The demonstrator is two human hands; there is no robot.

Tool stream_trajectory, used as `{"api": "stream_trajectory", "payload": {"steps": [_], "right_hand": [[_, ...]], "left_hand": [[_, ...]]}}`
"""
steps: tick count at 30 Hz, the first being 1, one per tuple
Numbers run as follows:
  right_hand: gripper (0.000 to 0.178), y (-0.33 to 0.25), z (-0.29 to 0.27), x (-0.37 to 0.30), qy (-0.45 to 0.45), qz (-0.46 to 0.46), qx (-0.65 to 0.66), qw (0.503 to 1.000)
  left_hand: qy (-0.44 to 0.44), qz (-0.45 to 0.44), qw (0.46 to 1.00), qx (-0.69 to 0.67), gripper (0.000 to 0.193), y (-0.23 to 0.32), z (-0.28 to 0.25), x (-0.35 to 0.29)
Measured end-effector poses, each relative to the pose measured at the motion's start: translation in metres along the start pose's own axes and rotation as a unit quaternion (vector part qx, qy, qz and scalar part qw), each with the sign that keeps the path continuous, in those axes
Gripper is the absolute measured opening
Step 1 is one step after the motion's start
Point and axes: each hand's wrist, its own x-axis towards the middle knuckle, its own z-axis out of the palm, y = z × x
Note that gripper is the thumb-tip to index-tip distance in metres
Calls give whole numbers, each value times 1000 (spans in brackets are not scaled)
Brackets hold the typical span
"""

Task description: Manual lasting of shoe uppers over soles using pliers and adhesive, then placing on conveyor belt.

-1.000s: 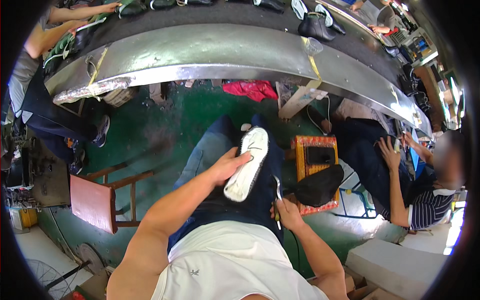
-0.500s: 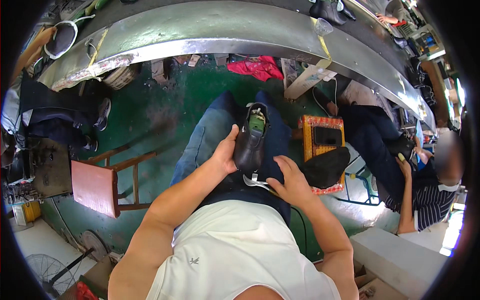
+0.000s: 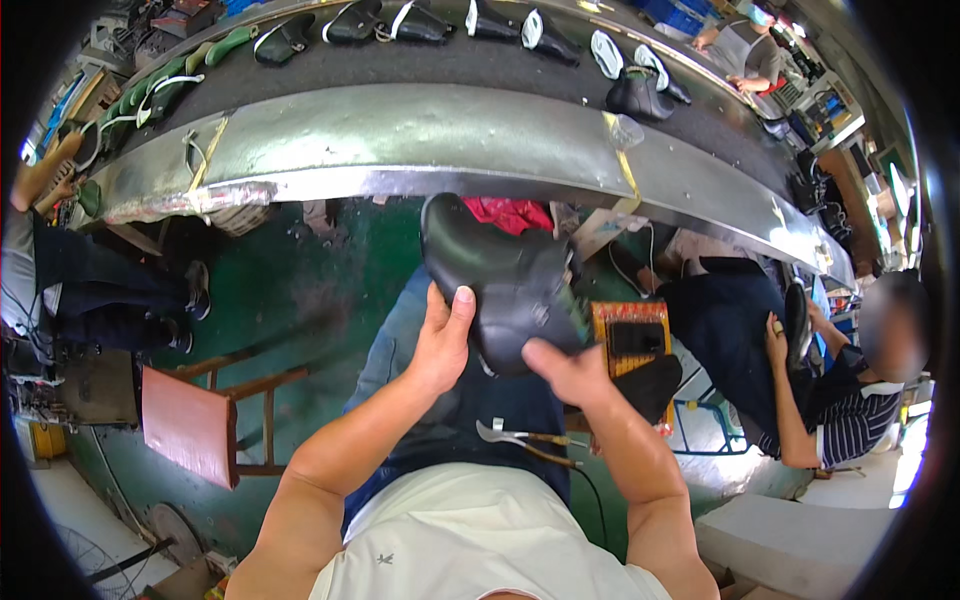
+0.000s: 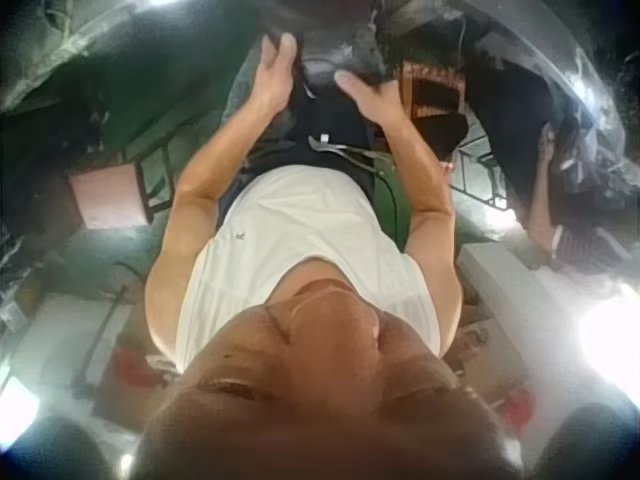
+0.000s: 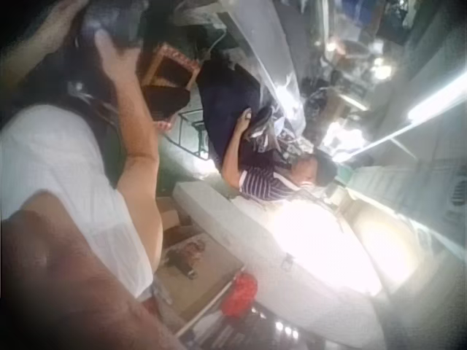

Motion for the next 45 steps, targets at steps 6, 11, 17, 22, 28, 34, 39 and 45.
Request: {"api": "stream_trajectory", "payload": {"steps": [6,11,17,22,28,34,39,45], "right_hand": [[37,-58,-30,197,69,101,346,930],[58,-53,-87,387,285,2,77,955],[71,23,-179,500,428,13,-414,803],[79,65,-219,511,413,-101,-529,734],[72,11,-99,482,218,-340,-594,696],[49,25,-55,491,65,-291,-537,789],[48,28,-67,496,39,-259,-532,805],[42,34,-65,503,48,-274,-487,828]], "left_hand": [[-61,2,998,34,64,45,-21,85],[-59,-111,992,4,38,39,-71,102],[-89,-135,987,-15,36,68,-102,142],[-137,-34,976,167,34,135,-103,270],[86,89,910,397,41,131,-118,527],[241,163,847,446,68,111,-120,676],[267,48,848,456,53,105,-88,707],[241,11,948,207,43,119,-75,681]]}}
